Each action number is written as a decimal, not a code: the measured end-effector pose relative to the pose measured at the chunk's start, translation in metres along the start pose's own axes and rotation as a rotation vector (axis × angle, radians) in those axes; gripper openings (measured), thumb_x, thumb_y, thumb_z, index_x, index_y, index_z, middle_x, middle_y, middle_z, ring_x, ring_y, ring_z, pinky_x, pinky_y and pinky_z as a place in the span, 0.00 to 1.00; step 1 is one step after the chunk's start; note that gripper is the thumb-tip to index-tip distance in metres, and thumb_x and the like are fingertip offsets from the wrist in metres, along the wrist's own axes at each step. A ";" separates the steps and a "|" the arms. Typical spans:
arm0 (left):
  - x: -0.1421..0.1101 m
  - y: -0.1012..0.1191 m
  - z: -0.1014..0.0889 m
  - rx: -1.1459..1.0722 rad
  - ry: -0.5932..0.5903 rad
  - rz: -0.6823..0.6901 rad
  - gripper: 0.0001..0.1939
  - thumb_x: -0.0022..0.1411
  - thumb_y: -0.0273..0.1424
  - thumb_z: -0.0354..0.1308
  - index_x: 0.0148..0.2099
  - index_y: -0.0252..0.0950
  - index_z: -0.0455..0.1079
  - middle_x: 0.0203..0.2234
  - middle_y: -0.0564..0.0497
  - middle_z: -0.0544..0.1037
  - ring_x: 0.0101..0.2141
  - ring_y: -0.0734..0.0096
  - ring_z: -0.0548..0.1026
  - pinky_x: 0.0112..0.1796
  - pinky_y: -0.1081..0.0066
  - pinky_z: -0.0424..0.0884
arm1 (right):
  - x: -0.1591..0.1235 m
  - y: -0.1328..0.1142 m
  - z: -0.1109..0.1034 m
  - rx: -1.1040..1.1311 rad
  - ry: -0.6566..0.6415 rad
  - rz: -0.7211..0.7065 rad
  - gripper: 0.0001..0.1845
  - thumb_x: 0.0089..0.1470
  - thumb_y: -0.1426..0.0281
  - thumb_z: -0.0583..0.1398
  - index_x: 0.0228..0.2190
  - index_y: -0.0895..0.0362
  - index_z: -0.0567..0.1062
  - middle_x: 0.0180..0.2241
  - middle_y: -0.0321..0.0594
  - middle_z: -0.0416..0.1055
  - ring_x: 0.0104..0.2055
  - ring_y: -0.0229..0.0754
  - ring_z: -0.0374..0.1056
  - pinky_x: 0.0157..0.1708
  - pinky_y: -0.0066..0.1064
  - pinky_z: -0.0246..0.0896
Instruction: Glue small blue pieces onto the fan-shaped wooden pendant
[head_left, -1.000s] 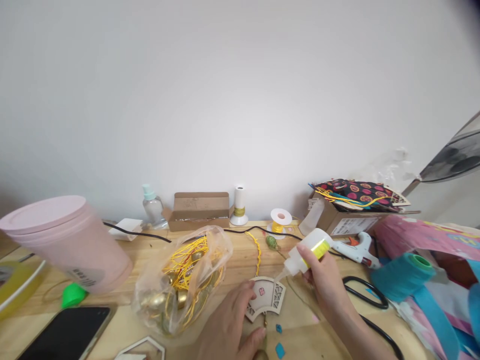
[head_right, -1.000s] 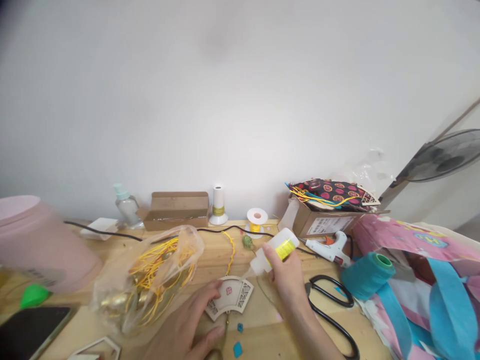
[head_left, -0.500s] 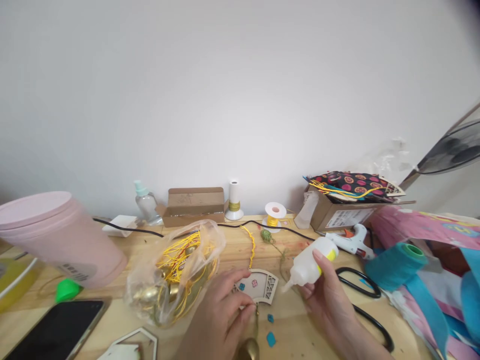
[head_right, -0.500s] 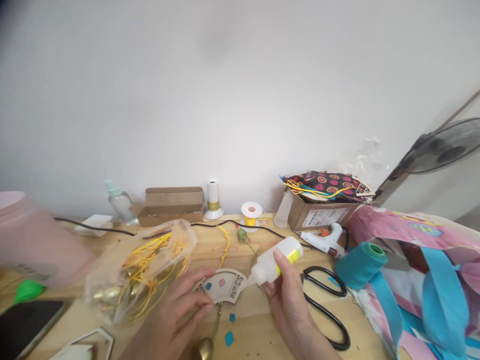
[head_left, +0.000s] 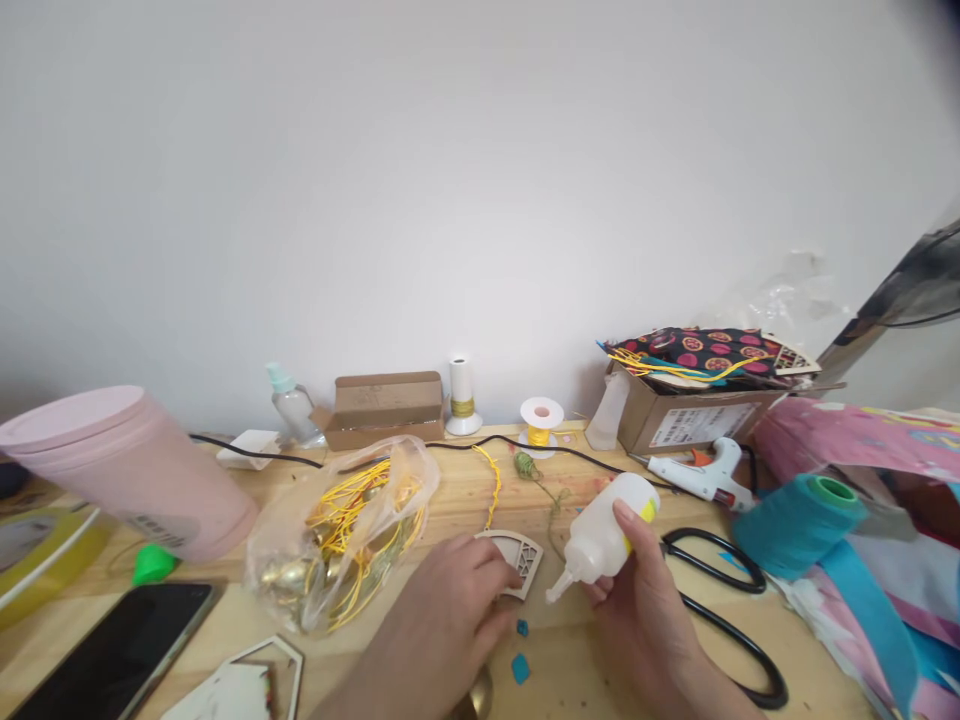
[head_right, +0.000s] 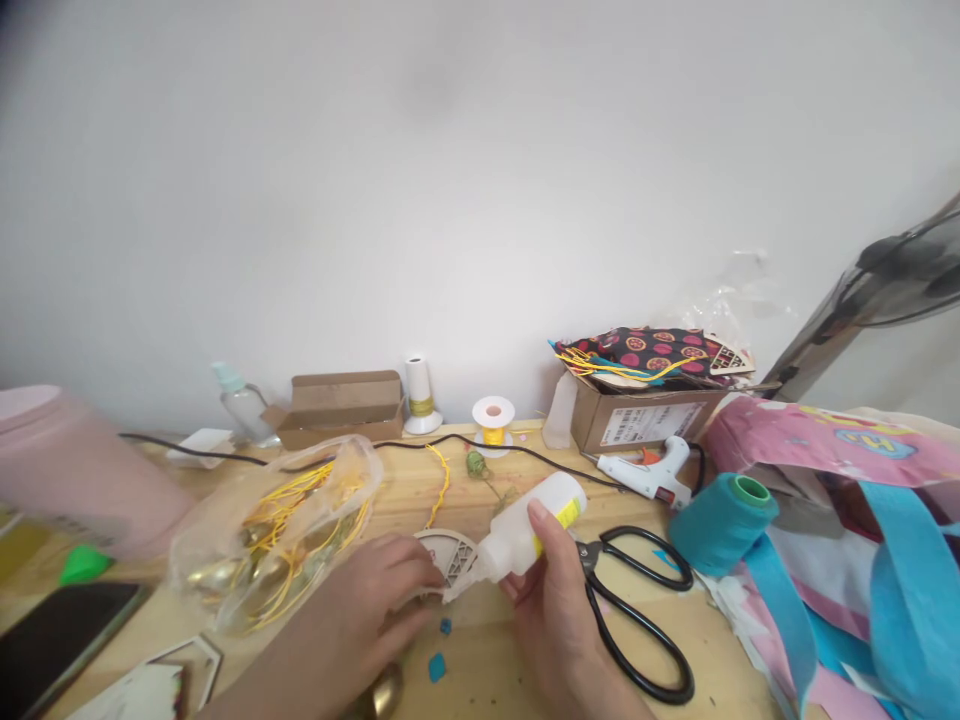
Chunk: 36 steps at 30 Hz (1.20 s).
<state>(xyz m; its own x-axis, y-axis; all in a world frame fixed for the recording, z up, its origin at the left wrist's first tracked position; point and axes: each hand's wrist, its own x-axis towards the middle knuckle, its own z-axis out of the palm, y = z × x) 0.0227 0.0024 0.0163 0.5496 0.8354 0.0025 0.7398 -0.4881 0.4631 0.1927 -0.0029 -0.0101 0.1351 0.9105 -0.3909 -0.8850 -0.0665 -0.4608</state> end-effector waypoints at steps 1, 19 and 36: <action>-0.001 -0.002 -0.002 -0.026 0.048 -0.042 0.04 0.57 0.25 0.56 0.36 0.37 0.70 0.34 0.51 0.75 0.38 0.64 0.71 0.39 0.67 0.65 | 0.000 0.000 0.000 0.000 0.005 0.004 0.13 0.36 0.65 0.71 0.22 0.58 0.74 0.15 0.28 0.68 0.14 0.30 0.60 0.09 0.17 0.52; -0.004 -0.021 0.028 0.017 0.046 0.172 0.08 0.62 0.24 0.51 0.36 0.38 0.71 0.31 0.50 0.72 0.36 0.65 0.67 0.36 0.67 0.65 | 0.007 0.008 -0.002 -0.196 0.002 -0.029 0.20 0.37 0.60 0.69 0.28 0.56 0.69 0.22 0.31 0.71 0.24 0.36 0.65 0.17 0.21 0.57; 0.004 -0.001 0.020 -0.052 -0.077 -0.043 0.04 0.58 0.26 0.58 0.31 0.36 0.72 0.31 0.52 0.73 0.37 0.66 0.68 0.38 0.69 0.63 | 0.005 0.007 -0.002 -0.221 -0.026 -0.025 0.20 0.38 0.60 0.68 0.31 0.56 0.69 0.23 0.31 0.70 0.23 0.35 0.63 0.21 0.23 0.60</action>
<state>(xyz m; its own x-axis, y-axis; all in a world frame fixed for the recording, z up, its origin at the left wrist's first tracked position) 0.0318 0.0012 -0.0016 0.5475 0.8324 -0.0858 0.7433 -0.4366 0.5068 0.1878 -0.0003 -0.0173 0.1416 0.9230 -0.3579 -0.7621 -0.1291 -0.6345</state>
